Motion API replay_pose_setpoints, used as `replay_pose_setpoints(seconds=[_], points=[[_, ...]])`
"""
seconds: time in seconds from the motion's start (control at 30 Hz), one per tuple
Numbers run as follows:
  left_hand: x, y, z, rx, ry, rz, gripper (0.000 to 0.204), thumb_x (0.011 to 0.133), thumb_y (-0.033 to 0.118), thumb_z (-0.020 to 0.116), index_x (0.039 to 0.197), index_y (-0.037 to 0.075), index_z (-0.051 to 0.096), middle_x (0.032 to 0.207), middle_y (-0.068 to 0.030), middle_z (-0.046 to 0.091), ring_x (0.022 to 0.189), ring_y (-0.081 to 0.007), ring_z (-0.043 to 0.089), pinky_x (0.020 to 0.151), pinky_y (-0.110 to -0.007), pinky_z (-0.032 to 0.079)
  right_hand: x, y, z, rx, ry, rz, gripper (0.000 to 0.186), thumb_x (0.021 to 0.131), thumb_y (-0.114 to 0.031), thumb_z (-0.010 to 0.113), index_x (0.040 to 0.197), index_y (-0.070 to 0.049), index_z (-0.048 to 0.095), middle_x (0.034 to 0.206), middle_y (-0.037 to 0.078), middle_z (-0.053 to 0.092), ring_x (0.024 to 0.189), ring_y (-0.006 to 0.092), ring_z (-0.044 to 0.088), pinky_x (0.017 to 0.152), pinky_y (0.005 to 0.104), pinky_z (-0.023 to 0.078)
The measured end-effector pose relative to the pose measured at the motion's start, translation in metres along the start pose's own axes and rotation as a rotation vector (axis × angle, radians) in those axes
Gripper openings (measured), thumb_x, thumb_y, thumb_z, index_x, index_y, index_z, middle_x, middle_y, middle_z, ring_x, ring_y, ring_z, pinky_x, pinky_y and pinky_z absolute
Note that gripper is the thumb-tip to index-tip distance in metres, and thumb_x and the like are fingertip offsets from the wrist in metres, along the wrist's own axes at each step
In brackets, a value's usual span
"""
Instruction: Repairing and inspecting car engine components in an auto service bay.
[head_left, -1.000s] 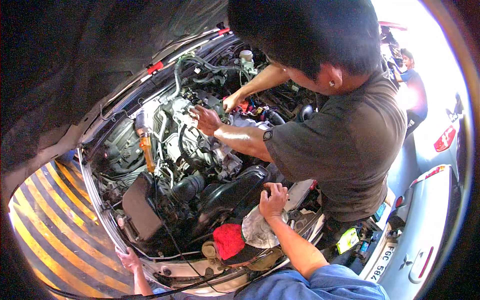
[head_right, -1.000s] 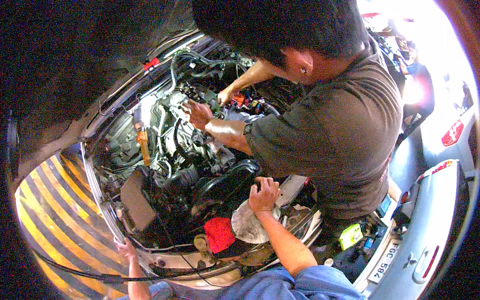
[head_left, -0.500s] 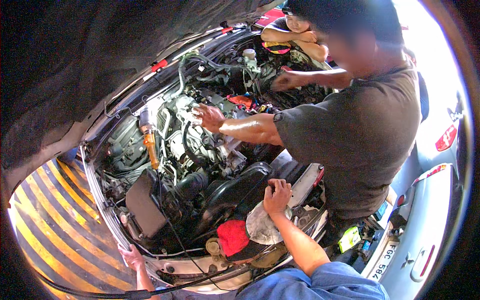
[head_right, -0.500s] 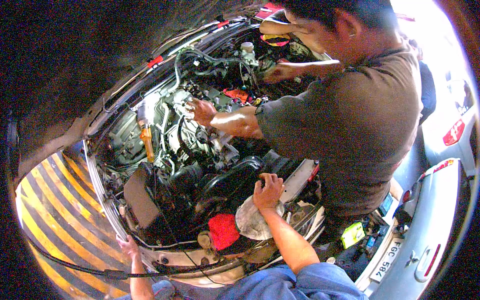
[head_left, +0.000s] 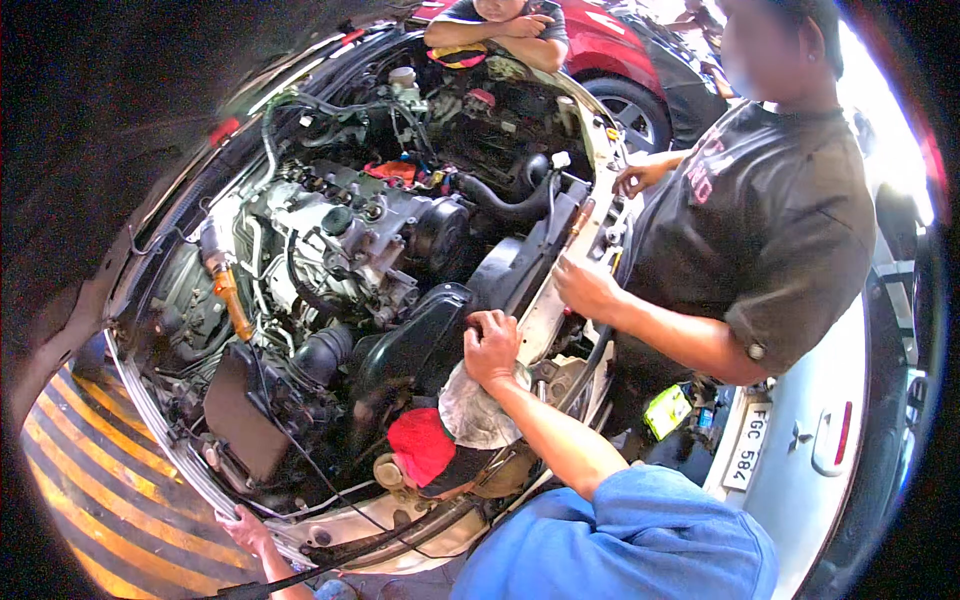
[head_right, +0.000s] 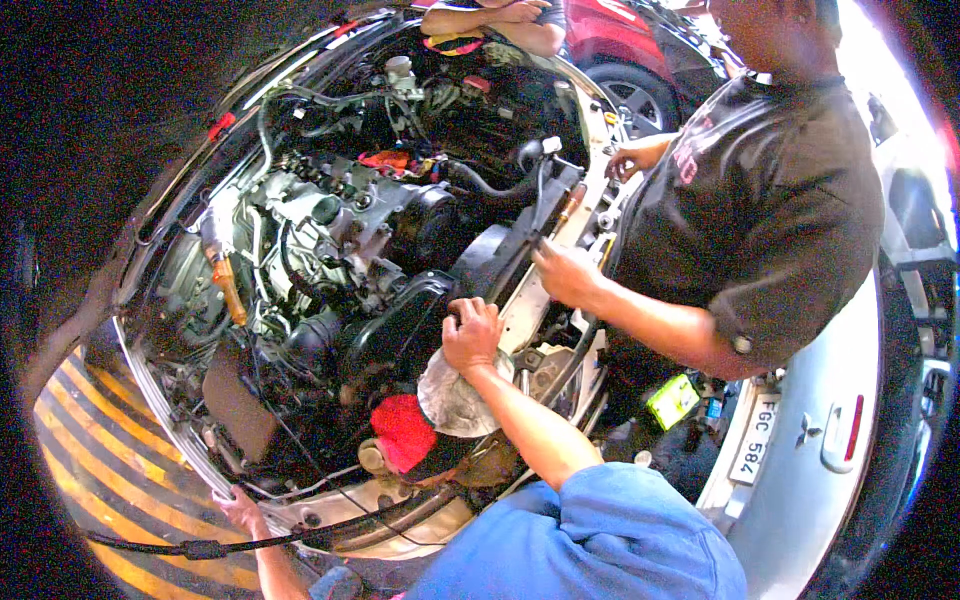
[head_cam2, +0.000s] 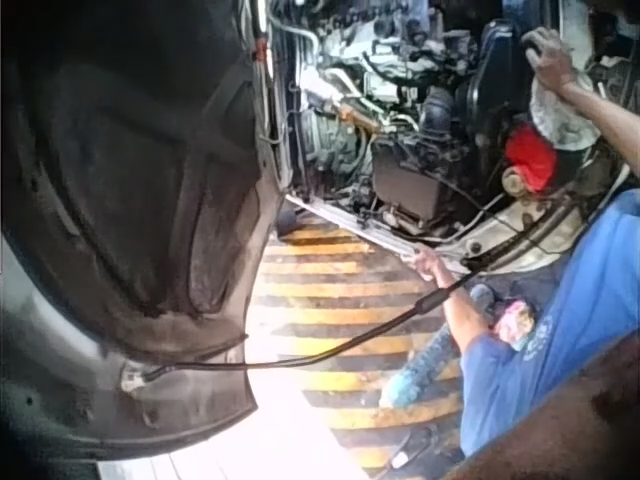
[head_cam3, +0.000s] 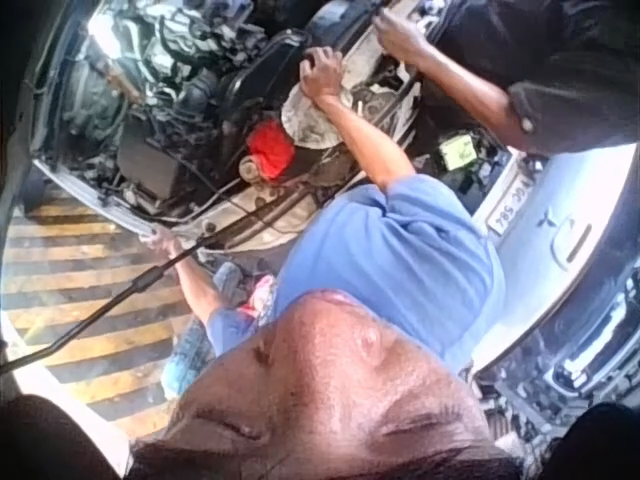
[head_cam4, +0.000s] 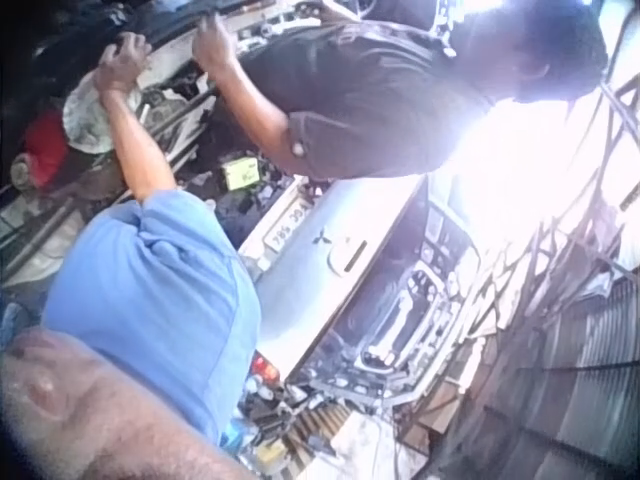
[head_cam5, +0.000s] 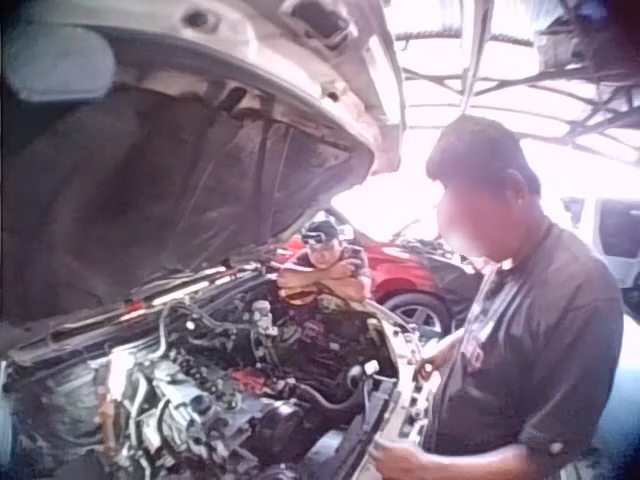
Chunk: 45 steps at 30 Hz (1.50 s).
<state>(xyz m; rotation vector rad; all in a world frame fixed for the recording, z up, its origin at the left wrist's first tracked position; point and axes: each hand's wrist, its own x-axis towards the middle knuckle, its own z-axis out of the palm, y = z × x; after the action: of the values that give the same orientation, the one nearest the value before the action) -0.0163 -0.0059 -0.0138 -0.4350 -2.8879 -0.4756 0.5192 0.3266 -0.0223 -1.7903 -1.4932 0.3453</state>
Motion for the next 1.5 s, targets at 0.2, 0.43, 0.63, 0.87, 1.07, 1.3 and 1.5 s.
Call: replay_pose_setpoints(seconds=[0.2,0.43,0.63,0.87,1.07,1.3,1.5], points=[[0.002,0.002,-0.004,0.021,-0.008,0.017,0.070,0.100,0.042,0.058,0.155,0.004,0.040,0.144,-0.0248,0.058,0.128,-0.0441,0.058,0.107,-0.050,0.047,-0.001,-0.002,0.001,-0.013,-0.009,0.019,0.022,0.082,-0.025,0.067,0.102,-0.017,0.072,0.108,0.004,0.066,0.110,0.0308,0.058,0.096,0.0478,0.044],[0.017,-0.012,0.016,-0.057,0.165,0.078,0.067,0.091,0.046,0.065,0.146,0.011,0.050,0.124,-0.0276,0.068,0.109,-0.0486,0.067,0.090,-0.059,0.052,-0.002,-0.002,0.001,0.002,0.014,0.004,0.019,0.082,-0.023,0.068,0.099,-0.017,0.072,0.104,0.004,0.066,0.106,0.0298,0.058,0.093,0.0466,0.043],[0.023,-0.028,0.028,-0.062,0.211,0.151,0.073,0.093,0.051,0.064,0.148,0.005,0.049,0.127,-0.0273,0.067,0.109,-0.0488,0.067,0.092,-0.059,0.051,-0.002,-0.004,-0.001,0.010,0.051,-0.021,0.019,0.082,-0.024,0.068,0.099,-0.017,0.072,0.103,0.003,0.066,0.105,0.0293,0.059,0.092,0.0460,0.043],[0.024,-0.023,0.029,0.038,0.113,0.036,0.067,0.095,0.042,0.062,0.150,0.007,0.047,0.134,-0.0256,0.064,0.114,-0.0467,0.065,0.096,-0.055,0.051,-0.001,-0.004,-0.002,-0.029,0.043,-0.004,0.020,0.081,-0.024,0.068,0.100,-0.017,0.072,0.103,0.004,0.066,0.104,0.0297,0.059,0.091,0.0464,0.044],[0.022,-0.024,0.024,-0.036,0.102,0.083,0.066,0.095,0.043,0.063,0.149,0.008,0.047,0.133,-0.0252,0.065,0.113,-0.0467,0.066,0.096,-0.056,0.051,-0.001,-0.004,-0.001,-0.032,0.034,-0.009,0.019,0.082,-0.024,0.069,0.099,-0.017,0.072,0.103,0.004,0.066,0.104,0.0306,0.059,0.091,0.0469,0.045],[0.024,-0.024,0.023,0.015,0.099,0.044,0.062,0.096,0.039,0.064,0.148,0.010,0.049,0.136,-0.0237,0.063,0.117,-0.0454,0.064,0.097,-0.055,0.051,0.001,-0.007,-0.005,-0.023,0.017,-0.002,0.019,0.083,-0.025,0.068,0.099,-0.017,0.073,0.104,0.004,0.066,0.105,0.0297,0.058,0.091,0.0463,0.044],[0.037,-0.024,0.034,0.043,0.271,0.243,0.070,0.094,0.047,0.069,0.148,0.008,0.049,0.131,-0.0253,0.066,0.114,-0.0458,0.065,0.095,-0.055,0.051,0.002,-0.006,-0.006,-0.002,0.028,-0.012,0.019,0.083,-0.026,0.067,0.099,-0.018,0.073,0.104,0.004,0.066,0.105,0.0287,0.058,0.093,0.0455,0.043]])
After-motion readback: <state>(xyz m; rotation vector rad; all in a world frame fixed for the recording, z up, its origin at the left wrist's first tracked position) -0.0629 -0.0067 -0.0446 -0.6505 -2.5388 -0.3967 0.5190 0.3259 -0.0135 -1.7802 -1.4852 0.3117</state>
